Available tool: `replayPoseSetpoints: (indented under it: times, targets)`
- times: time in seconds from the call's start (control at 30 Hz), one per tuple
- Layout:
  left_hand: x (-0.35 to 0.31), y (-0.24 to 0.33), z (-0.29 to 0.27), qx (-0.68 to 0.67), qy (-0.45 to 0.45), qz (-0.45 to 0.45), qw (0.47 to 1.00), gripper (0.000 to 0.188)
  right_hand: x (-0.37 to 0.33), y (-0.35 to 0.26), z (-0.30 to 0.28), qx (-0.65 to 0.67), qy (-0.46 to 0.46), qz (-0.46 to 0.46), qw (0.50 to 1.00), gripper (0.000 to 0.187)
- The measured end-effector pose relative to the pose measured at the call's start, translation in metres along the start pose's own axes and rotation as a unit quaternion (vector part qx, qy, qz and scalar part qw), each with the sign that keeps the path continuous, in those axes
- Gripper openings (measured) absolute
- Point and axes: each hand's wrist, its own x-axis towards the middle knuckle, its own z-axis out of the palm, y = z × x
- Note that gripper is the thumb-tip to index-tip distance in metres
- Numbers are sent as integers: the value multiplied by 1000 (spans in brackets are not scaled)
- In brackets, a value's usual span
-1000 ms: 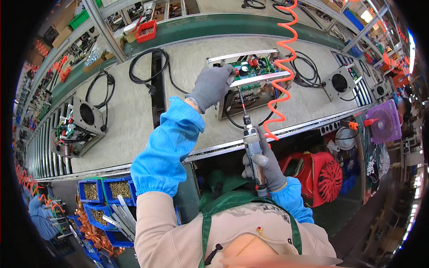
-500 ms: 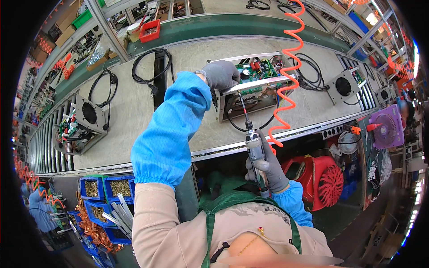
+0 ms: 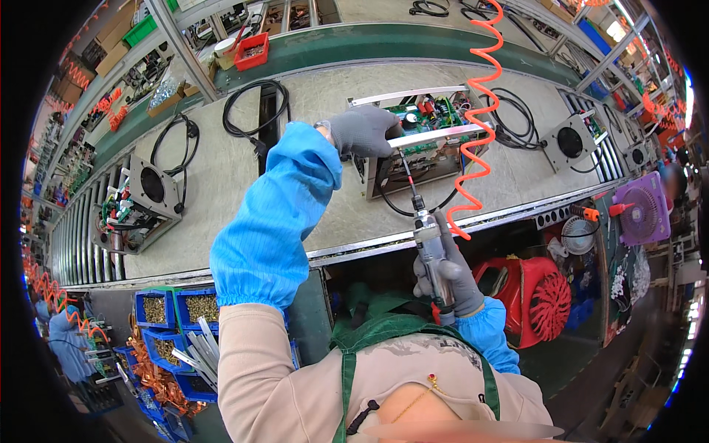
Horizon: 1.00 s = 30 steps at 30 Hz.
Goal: Assembling an electronic chassis using an air screwdriver, screws, and various internal components.
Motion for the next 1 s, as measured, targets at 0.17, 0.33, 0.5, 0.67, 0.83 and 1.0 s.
replayPoseSetpoints:
  times: [0.17, 0.33, 0.5, 0.67, 0.83, 1.0]
  targets:
    - [-1, 4, 8, -13, 45, -16, 999, 41, 1, 6, -8, 165, -116, -34, 979, 104]
    - [-2, -1, 16, -45, 113, 21, 992, 41, -3, 1, 3, 107, -63, -26, 992, 104]
    - [-2, -5, 28, -54, 164, 32, 984, 43, -3, 7, 7, 139, -58, -42, 988, 103]
    - [-2, -2, 24, -24, 143, 12, 989, 43, -3, -5, 16, 18, 4, -21, 1000, 103]
    - [-2, -1, 24, -13, 137, 16, 990, 44, -5, -5, 19, 32, 11, -16, 999, 103]
    - [-4, 0, 20, -13, 127, 22, 992, 45, -4, -3, 15, 15, 10, -14, 1000, 105]
